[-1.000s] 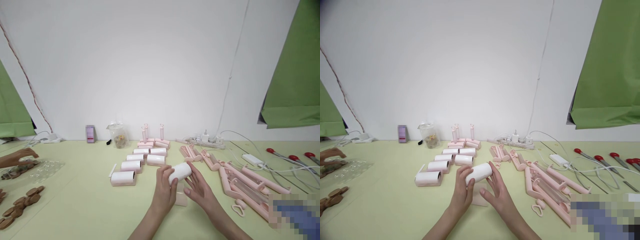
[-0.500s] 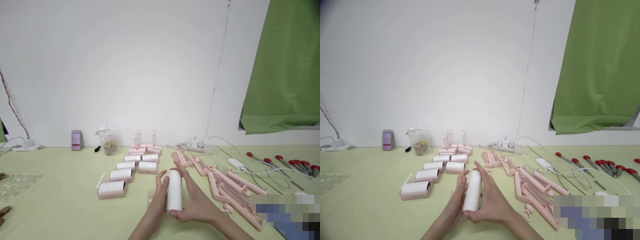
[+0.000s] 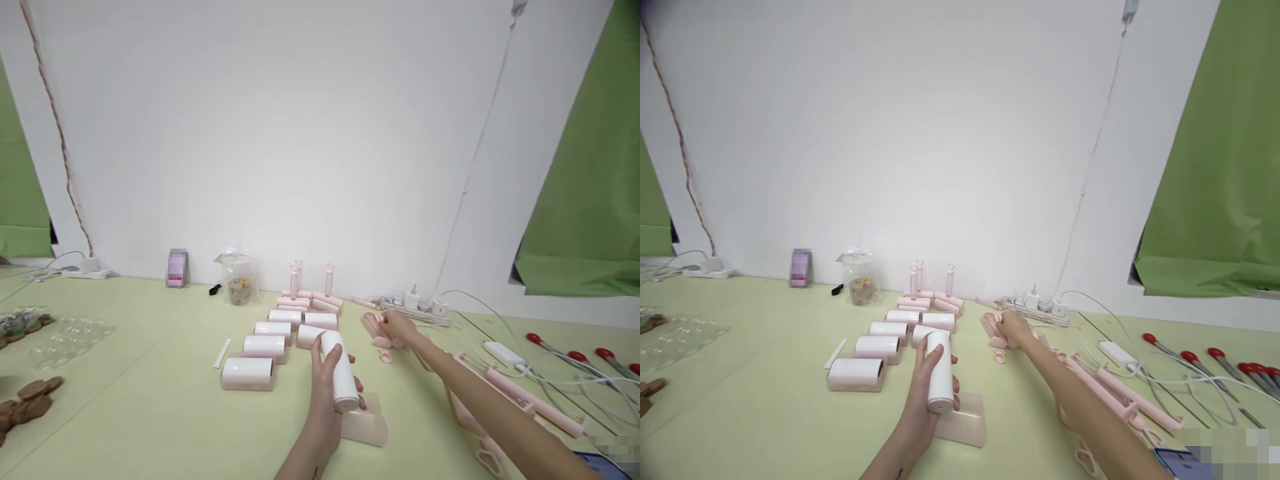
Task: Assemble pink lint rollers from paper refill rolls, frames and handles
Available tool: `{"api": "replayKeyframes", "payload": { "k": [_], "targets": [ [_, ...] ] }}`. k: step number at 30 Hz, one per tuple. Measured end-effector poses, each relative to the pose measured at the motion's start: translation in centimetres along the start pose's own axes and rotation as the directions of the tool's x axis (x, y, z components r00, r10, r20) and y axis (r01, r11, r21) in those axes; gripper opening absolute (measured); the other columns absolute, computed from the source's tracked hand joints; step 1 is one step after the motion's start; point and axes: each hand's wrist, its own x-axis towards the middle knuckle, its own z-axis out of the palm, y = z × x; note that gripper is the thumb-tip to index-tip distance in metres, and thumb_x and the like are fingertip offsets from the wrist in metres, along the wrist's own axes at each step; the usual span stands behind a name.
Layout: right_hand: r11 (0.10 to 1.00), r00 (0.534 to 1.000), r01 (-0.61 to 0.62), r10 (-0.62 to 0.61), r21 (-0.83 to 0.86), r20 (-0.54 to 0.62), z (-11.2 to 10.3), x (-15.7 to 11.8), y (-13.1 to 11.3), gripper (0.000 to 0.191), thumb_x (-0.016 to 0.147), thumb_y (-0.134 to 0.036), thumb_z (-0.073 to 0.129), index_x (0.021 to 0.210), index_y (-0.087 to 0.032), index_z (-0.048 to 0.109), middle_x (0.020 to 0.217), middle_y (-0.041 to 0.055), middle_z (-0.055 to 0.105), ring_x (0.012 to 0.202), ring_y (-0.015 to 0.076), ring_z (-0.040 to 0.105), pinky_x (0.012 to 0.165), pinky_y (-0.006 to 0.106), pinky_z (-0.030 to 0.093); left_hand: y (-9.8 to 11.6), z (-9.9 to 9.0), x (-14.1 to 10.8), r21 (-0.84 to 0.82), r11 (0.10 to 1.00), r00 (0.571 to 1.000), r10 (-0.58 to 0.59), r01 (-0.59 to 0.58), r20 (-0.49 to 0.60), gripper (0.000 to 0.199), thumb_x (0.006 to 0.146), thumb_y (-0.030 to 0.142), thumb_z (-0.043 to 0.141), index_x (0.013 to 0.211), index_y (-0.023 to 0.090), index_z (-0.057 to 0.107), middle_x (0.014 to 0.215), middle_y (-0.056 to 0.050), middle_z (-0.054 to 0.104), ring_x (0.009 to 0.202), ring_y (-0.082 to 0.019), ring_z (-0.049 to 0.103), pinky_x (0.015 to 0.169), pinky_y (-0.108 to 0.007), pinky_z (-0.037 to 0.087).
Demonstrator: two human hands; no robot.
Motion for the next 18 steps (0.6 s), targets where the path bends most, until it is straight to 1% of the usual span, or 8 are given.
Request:
{"api": "replayKeyframes", "payload": {
  "k": [3, 6, 8, 11, 13, 15, 17, 18],
  "targets": [
    [0.997, 0.997, -0.067, 0.068, -0.025, 0.041, 0.9, 0.5, 1.1, 0.028, 0.085, -0.028, 0.05, 0.11, -0.016, 0.05, 0.11, 0.0063, 0.054, 0.091, 0.0186, 0.056, 0.075, 0.039, 0.047, 0.0, 0.2, -0.1, -0.016, 1.0, 1.0, -0.005, 0.005, 0.014, 0.059, 0.074, 0.04, 0.053, 0.122, 0.035, 0.019, 0.077, 0.002, 0.049, 0.043, -0.01, 0.05, 0.032, -0.02, 0.042],
    [0.993, 0.989, -0.119, 0.119, -0.002, 0.083, 1.2, 0.7, 1.6, 0.028, 0.085, -0.028, 0.05, 0.11, -0.016, 0.05, 0.11, 0.0064, 0.054, 0.091, 0.0186, 0.056, 0.075, 0.039, 0.047, -0.1, 0.3, -0.3, -0.012, 1.0, 0.999, -0.002, 0.003, 0.033, 0.059, 0.074, 0.041, 0.052, 0.122, 0.035, 0.019, 0.078, 0.001, 0.05, 0.044, -0.01, 0.051, 0.032, -0.021, 0.043],
    [0.988, 0.985, -0.149, 0.144, 0.047, 0.098, 0.9, 0.6, 1.6, 0.028, 0.084, -0.028, 0.05, 0.11, -0.016, 0.05, 0.11, 0.0062, 0.054, 0.091, 0.0188, 0.056, 0.075, 0.039, 0.047, -0.2, 0.3, -0.3, -0.001, 1.0, 0.999, 0.004, -0.004, 0.048, 0.059, 0.075, 0.04, 0.052, 0.123, 0.035, 0.018, 0.078, 0.001, 0.05, 0.044, -0.011, 0.051, 0.032, -0.022, 0.043],
    [0.967, 0.983, -0.174, 0.161, 0.185, 0.084, -0.6, -0.1, 1.3, 0.028, 0.084, -0.028, 0.05, 0.109, -0.016, 0.051, 0.11, 0.0061, 0.054, 0.091, 0.0189, 0.056, 0.075, 0.038, 0.047, -0.2, 0.2, -0.2, 0.012, 1.0, 0.998, 0.013, -0.014, 0.058, 0.058, 0.076, 0.04, 0.051, 0.123, 0.036, 0.017, 0.078, 0.001, 0.05, 0.043, -0.01, 0.051, 0.033, -0.023, 0.044],
    [0.936, 0.987, -0.158, 0.15, 0.315, 0.049, -1.9, -1.3, 1.0, 0.027, 0.085, -0.028, 0.049, 0.109, -0.017, 0.051, 0.11, 0.006, 0.054, 0.09, 0.0183, 0.056, 0.075, 0.038, 0.047, -0.2, 0.2, -0.2, 0.014, 1.0, 0.998, 0.024, -0.024, 0.052, 0.059, 0.077, 0.04, 0.051, 0.124, 0.036, 0.016, 0.078, 0.001, 0.05, 0.044, -0.011, 0.051, 0.034, -0.024, 0.045],
    [0.882, 0.993, -0.11, 0.113, 0.457, 0.02, -2.8, -3.3, 0.6, 0.026, 0.085, -0.03, 0.048, 0.107, -0.016, 0.051, 0.106, 0.0058, 0.055, 0.086, 0.0168, 0.057, 0.072, 0.036, 0.048, -0.2, 0.3, -0.2, 0.016, 0.999, 0.999, 0.037, -0.038, 0.038, 0.06, 0.076, 0.04, 0.051, 0.124, 0.035, 0.015, 0.079, 0.001, 0.05, 0.046, -0.011, 0.053, 0.036, -0.025, 0.047],
    [0.804, 0.999, -0.048, 0.05, 0.593, 0.013, -3.1, -6.2, -0.1, 0.029, 0.083, -0.038, 0.049, 0.101, -0.015, 0.052, 0.095, 0.0045, 0.057, 0.077, 0.0153, 0.057, 0.066, 0.032, 0.049, -0.3, 0.5, -0.3, 0.03, 0.998, 0.999, 0.048, -0.048, -0.005, 0.061, 0.076, 0.041, 0.052, 0.124, 0.035, 0.015, 0.08, 0.0, 0.05, 0.048, -0.012, 0.055, 0.041, -0.026, 0.049],
    [0.756, 1.0, -0.02, 0.017, 0.654, 0.011, -3.0, -7.9, -0.6, 0.032, 0.079, -0.043, 0.053, 0.096, -0.017, 0.054, 0.087, 0.0036, 0.058, 0.072, 0.0154, 0.057, 0.062, 0.03, 0.049, -0.4, 0.6, -0.4, 0.038, 0.998, 0.998, 0.055, -0.054, -0.037, 0.061, 0.076, 0.041, 0.052, 0.124, 0.035, 0.015, 0.081, 0.0, 0.05, 0.05, -0.012, 0.056, 0.044, -0.027, 0.05]
  ]
}}
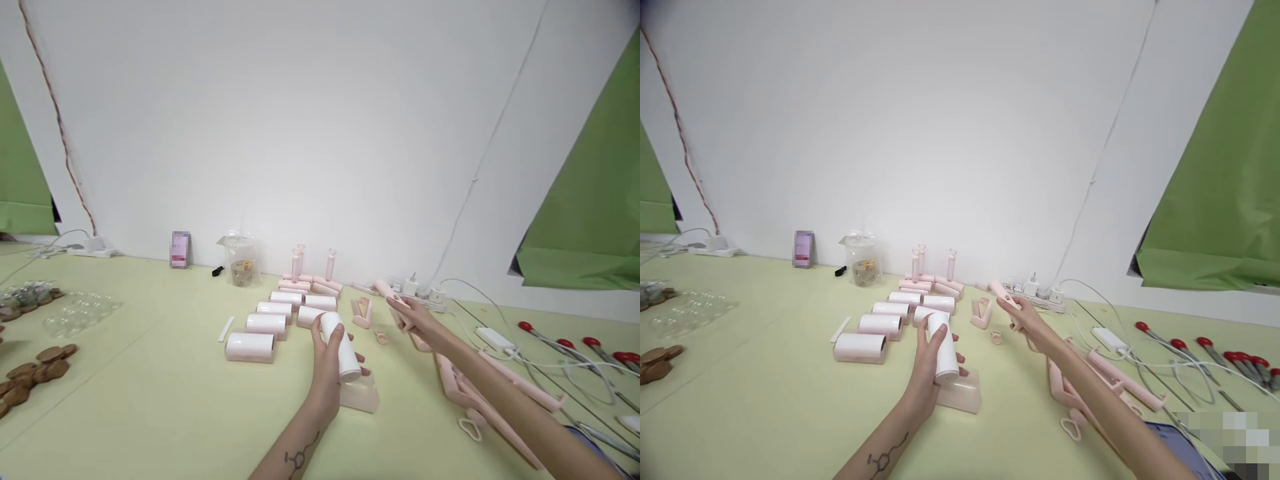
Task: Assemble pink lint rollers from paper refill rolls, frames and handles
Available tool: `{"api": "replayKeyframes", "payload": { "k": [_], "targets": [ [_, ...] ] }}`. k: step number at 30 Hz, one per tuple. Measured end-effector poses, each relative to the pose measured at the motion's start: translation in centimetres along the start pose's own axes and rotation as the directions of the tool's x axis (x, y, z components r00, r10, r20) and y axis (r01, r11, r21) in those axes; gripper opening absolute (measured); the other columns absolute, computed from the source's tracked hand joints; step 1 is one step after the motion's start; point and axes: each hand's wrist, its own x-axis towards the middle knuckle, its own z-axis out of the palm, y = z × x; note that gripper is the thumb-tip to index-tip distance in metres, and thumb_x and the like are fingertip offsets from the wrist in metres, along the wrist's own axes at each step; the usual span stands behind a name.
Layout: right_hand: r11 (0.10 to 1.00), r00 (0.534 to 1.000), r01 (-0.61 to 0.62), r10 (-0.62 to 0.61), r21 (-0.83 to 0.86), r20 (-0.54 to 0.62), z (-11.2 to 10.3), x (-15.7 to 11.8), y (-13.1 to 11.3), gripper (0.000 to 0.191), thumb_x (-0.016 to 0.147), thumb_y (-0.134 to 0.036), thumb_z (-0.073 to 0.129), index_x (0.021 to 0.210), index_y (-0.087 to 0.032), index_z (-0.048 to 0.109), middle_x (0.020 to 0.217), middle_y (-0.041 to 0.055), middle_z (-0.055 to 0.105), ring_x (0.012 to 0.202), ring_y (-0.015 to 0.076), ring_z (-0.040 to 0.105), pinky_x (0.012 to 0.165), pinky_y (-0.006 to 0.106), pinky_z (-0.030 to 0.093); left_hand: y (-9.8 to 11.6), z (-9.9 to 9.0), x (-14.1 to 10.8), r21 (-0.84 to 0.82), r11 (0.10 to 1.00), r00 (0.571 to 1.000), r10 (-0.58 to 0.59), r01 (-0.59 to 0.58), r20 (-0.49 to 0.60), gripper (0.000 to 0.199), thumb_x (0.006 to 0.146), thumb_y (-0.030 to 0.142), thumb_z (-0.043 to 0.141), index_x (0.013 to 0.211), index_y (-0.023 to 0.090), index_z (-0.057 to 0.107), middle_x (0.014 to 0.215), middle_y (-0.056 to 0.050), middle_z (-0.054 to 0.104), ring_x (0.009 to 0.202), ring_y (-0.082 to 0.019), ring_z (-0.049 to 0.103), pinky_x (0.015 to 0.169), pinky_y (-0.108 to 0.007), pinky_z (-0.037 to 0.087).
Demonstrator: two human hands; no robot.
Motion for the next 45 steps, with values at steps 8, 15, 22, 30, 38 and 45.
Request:
{"api": "replayKeyframes", "payload": {
  "k": [8, 15, 22, 30, 38, 45],
  "targets": [
    [0.904, 0.966, 0.062, -0.161, 0.423, 0.203, 5.7, -10.9, -0.1, 0.044, 0.08, -0.054, 0.038, 0.099, -0.021, 0.059, 0.108, 0.0064, 0.055, 0.107, 0.0235, 0.048, 0.092, 0.037, 0.039, -1.6, 0.6, -0.7, -0.014, 1.0, 1.0, 0.004, -0.004, -0.016, 0.06, 0.077, 0.042, 0.055, 0.124, 0.035, 0.018, 0.084, -0.001, 0.054, 0.073, -0.016, 0.062, 0.062, -0.026, 0.051],
    [0.96, 0.972, 0.082, -0.137, 0.269, 0.193, 6.9, -13.1, 0.7, 0.063, 0.081, -0.056, 0.033, 0.134, -0.023, 0.027, 0.135, 0.0044, 0.036, 0.126, 0.0228, 0.025, 0.099, 0.037, 0.029, -2.1, 0.9, -1.5, 0.098, 0.995, 0.998, -0.034, 0.028, 0.057, 0.059, 0.078, 0.043, 0.053, 0.126, 0.03, 0.021, 0.087, -0.003, 0.059, 0.078, -0.018, 0.061, 0.066, -0.026, 0.049],
    [0.959, 0.967, 0.082, -0.143, 0.273, 0.211, 6.3, -13.3, 0.2, 0.059, 0.083, -0.053, 0.031, 0.133, -0.022, 0.028, 0.125, 0.0069, 0.046, 0.112, 0.0241, 0.044, 0.091, 0.037, 0.038, -1.9, 1.0, -2.0, 0.162, 0.987, 0.987, -0.029, 0.003, 0.157, 0.067, 0.077, 0.043, 0.054, 0.13, 0.029, 0.015, 0.102, -0.006, 0.058, 0.084, -0.019, 0.06, 0.072, -0.028, 0.047],
    [0.979, 0.974, 0.119, -0.147, 0.167, 0.172, 6.2, -14.0, -0.2, 0.054, 0.086, -0.051, 0.024, 0.134, -0.027, 0.019, 0.126, 0.0075, 0.042, 0.109, 0.0236, 0.047, 0.081, 0.034, 0.046, -1.3, 1.1, -2.5, 0.25, 0.968, 0.968, -0.063, 0.001, 0.241, 0.073, 0.071, 0.043, 0.06, 0.128, 0.029, 0.016, 0.102, -0.005, 0.057, 0.091, -0.02, 0.056, 0.075, -0.028, 0.046],
    [0.958, 0.935, 0.288, -0.281, -0.001, 0.219, 2.4, -11.8, -0.5, 0.041, 0.082, -0.047, 0.041, 0.115, -0.024, 0.05, 0.114, 0.0072, 0.055, 0.105, 0.0248, 0.049, 0.088, 0.038, 0.041, 1.7, -0.7, -2.1, 0.728, 0.66, 0.89, -0.201, -0.187, 0.41, 0.081, 0.066, 0.031, 0.064, 0.133, 0.03, 0.016, 0.096, -0.003, 0.058, 0.08, -0.019, 0.056, 0.071, -0.029, 0.043],
    [0.886, 0.865, 0.382, -0.241, -0.264, 0.44, -0.1, -11.6, -0.8, 0.033, 0.07, -0.037, 0.06, 0.102, -0.027, 0.061, 0.098, 0.0031, 0.064, 0.089, 0.0234, 0.058, 0.077, 0.033, 0.047, 3.3, -0.9, -2.8, 0.837, 0.412, 0.776, -0.366, -0.361, 0.515, 0.075, 0.053, 0.037, 0.072, 0.12, 0.03, 0.039, 0.103, -0.001, 0.057, 0.089, -0.024, 0.054, 0.07, -0.028, 0.043]
  ]
}}
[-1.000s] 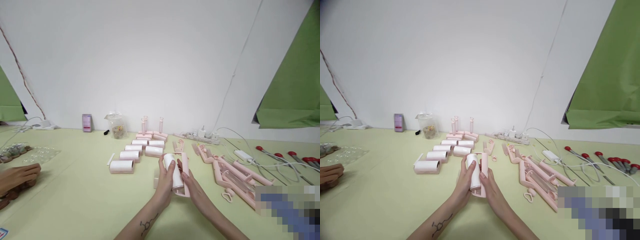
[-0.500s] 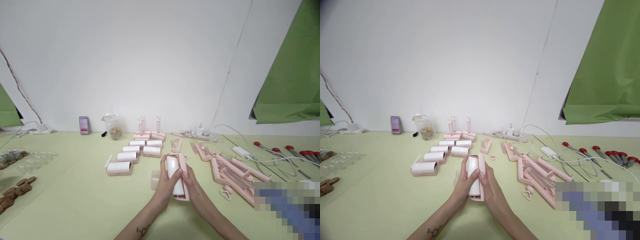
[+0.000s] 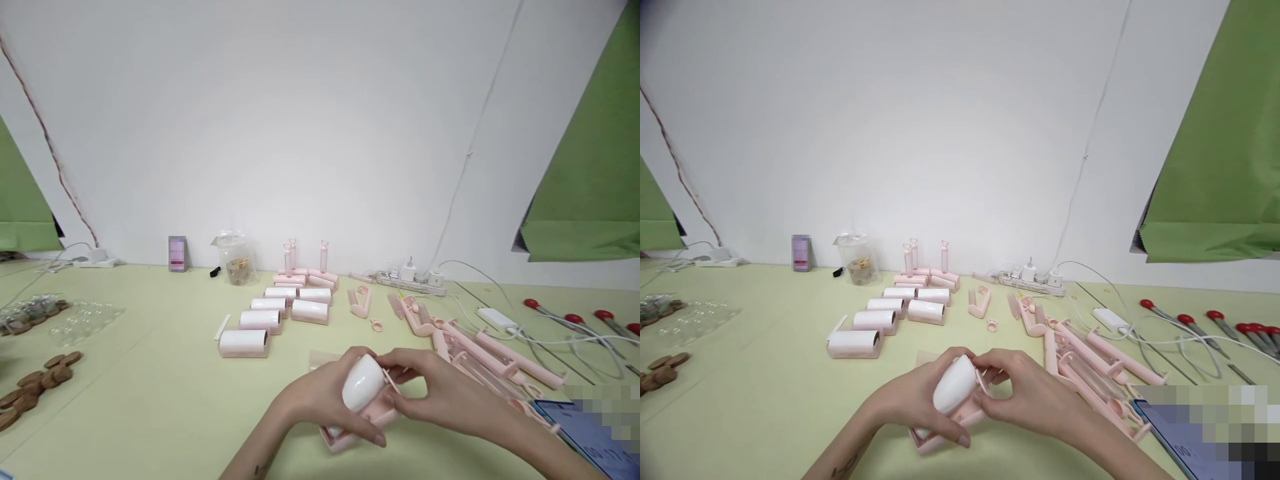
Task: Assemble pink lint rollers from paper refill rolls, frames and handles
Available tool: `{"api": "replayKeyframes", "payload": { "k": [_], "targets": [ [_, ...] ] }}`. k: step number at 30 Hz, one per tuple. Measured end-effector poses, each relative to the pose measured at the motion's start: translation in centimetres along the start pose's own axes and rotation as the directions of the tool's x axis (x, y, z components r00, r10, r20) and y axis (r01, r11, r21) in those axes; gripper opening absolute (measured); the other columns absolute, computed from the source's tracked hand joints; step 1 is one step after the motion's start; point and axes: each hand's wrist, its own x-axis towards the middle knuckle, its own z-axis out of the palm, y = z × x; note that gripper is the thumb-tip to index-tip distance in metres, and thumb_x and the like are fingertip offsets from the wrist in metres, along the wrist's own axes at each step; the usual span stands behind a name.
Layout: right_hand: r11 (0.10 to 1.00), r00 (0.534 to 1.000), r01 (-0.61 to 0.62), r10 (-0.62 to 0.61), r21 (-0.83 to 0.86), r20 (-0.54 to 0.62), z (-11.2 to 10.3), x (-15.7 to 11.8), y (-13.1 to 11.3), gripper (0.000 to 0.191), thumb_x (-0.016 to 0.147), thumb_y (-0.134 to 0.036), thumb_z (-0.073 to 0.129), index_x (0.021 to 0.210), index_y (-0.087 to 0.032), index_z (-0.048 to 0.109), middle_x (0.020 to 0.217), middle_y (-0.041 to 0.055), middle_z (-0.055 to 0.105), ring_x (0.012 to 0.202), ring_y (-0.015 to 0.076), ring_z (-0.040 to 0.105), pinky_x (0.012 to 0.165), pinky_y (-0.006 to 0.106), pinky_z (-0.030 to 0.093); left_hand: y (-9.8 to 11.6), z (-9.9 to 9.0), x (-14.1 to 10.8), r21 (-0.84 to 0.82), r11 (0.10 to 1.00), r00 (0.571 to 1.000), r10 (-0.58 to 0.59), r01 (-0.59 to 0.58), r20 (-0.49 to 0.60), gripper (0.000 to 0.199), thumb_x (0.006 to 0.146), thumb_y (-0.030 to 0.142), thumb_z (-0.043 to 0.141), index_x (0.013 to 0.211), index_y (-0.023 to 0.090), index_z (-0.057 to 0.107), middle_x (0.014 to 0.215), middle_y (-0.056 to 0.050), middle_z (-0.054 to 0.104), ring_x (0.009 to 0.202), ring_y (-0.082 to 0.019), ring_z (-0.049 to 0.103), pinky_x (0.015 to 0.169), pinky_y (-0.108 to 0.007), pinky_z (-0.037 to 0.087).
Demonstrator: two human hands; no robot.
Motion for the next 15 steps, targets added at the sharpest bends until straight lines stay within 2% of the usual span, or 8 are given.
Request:
{"api": "replayKeyframes", "payload": {
  "k": [3, 6, 11, 13, 15],
  "targets": [
    [0.995, 0.997, -0.074, 0.072, -0.066, -0.031, -0.1, -0.9, 0.0, 0.039, 0.065, -0.039, 0.064, 0.103, -0.029, 0.06, 0.1, 0.0029, 0.063, 0.09, 0.0251, 0.058, 0.074, 0.032, 0.048, -0.1, 0.2, 0.0, 0.051, 0.999, 1.0, -0.016, 0.015, 0.007, 0.084, 0.052, 0.043, 0.072, 0.126, 0.031, 0.033, 0.109, -0.004, 0.056, 0.095, -0.028, 0.053, 0.073, -0.031, 0.043],
    [0.99, 0.997, -0.069, 0.063, -0.124, -0.053, -0.4, -1.8, -0.3, 0.036, 0.064, -0.037, 0.064, 0.099, -0.032, 0.063, 0.095, 0.002, 0.066, 0.084, 0.0248, 0.059, 0.068, 0.03, 0.047, -0.1, 0.5, 0.1, 0.083, 0.996, 1.0, -0.012, 0.011, 0.011, 0.089, 0.053, 0.046, 0.071, 0.129, 0.034, 0.027, 0.118, -0.004, 0.052, 0.103, -0.03, 0.05, 0.076, -0.033, 0.041],
    [0.993, 0.998, 0.049, -0.045, -0.112, 0.042, -0.8, -2.1, -0.7, 0.023, 0.062, -0.023, 0.059, 0.082, -0.028, 0.068, 0.077, 0.0006, 0.068, 0.07, 0.0206, 0.06, 0.057, 0.024, 0.043, -0.1, 1.3, 0.3, 0.138, 0.99, 0.999, 0.005, -0.012, 0.054, 0.064, 0.054, 0.044, 0.07, 0.112, 0.034, 0.046, 0.097, 0.002, 0.061, 0.084, -0.025, 0.057, 0.059, -0.024, 0.04],
    [0.993, 0.996, 0.061, -0.053, -0.099, 0.074, -0.9, -1.9, -0.6, 0.02, 0.06, -0.019, 0.057, 0.075, -0.025, 0.069, 0.072, -0.0001, 0.068, 0.066, 0.019, 0.059, 0.055, 0.023, 0.041, -0.2, 1.6, 0.3, 0.159, 0.987, 0.998, -0.018, 0.009, 0.053, 0.059, 0.053, 0.046, 0.07, 0.106, 0.032, 0.048, 0.091, 0.002, 0.061, 0.078, -0.023, 0.057, 0.055, -0.022, 0.038],
    [0.996, 0.998, 0.036, -0.032, -0.078, 0.048, -0.9, -1.4, -0.3, 0.017, 0.057, -0.017, 0.056, 0.067, -0.023, 0.068, 0.065, -0.0011, 0.066, 0.062, 0.0173, 0.057, 0.052, 0.022, 0.04, -0.2, 1.7, 0.3, 0.165, 0.986, 0.997, -0.035, 0.025, 0.063, 0.056, 0.054, 0.048, 0.069, 0.103, 0.031, 0.047, 0.088, 0.002, 0.061, 0.075, -0.022, 0.056, 0.053, -0.021, 0.037]
  ]
}}
